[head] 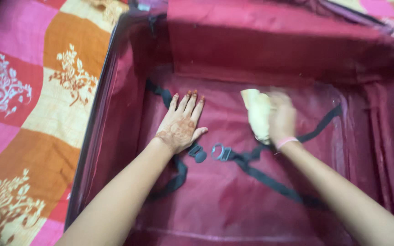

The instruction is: The person wipes the interior and exterior of a purple suitcase with a cloth, then opens it and places folded clothes inside. The suitcase is cleaned thoroughly before packing begins.

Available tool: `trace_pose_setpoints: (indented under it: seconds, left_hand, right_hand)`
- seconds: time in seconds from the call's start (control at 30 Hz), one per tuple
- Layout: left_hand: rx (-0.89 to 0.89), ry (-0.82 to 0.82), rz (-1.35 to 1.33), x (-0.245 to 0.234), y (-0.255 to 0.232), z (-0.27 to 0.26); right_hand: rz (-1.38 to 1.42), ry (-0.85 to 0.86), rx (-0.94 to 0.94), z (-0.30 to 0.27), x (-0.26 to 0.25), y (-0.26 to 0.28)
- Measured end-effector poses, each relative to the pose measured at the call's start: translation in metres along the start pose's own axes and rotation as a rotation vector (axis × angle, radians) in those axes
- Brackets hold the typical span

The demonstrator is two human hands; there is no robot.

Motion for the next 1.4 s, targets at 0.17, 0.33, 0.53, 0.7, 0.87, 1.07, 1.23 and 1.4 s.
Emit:
trace_pose_setpoints:
  seconds: [0.17, 0.33, 0.53, 0.7, 0.87, 1.07, 1.23, 1.4]
  left_hand:
    - [0.020, 0.035, -0.019, 0.000, 0.010, 0.022]
    - [0.038, 0.039, 0.013, 0.009, 0.010, 0.023]
    - [0.021, 0.013, 0.156, 0.015, 0.019, 0.020]
    - [0.005, -0.057, -0.105, 0.002, 0.021, 0.024]
    - [-0.020, -0.023, -0.017, -0.020, 0.010, 0.027]
    - [0.063, -0.496, 0.437, -0.116, -0.004, 0.058]
    - [0.155, -0.520, 0.589, -0.156, 0.010, 0.084]
    - [0.000, 0.001, 0.213, -0.167, 0.089, 0.128]
  right_hand:
    - [-0.429, -0.345, -0.224, 0.006, -0.048, 0.010]
    - [-0.392, -0.176, -0.342, -0.020, 0.052, 0.078]
    - [-0.030, 0.172, -0.561, -0.036, 0.146, 0.141]
    - [-0.159, 0.051, -0.144, 0.024, 0.072, 0.091]
    - [-0.279, -0.101, -0.497, 0.024, -0.014, 0.102]
    - [-0.265, -0.564, -0.597, 0.049, -0.089, 0.149]
    - [-0.171, -0.365, -0.524, 0.096, -0.031, 0.210]
    - [-0.253, 0.187, -0.377, 0.152, 0.046, 0.246]
Point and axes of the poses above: each hand's wrist, its own z-axis towards the middle knuckle, its own x-axis out of the palm, y = z × x, the point moved 7 cm from there along z, towards the middle knuckle, and after that the axes turned 5 degrees about z, right-handed, at the moved point
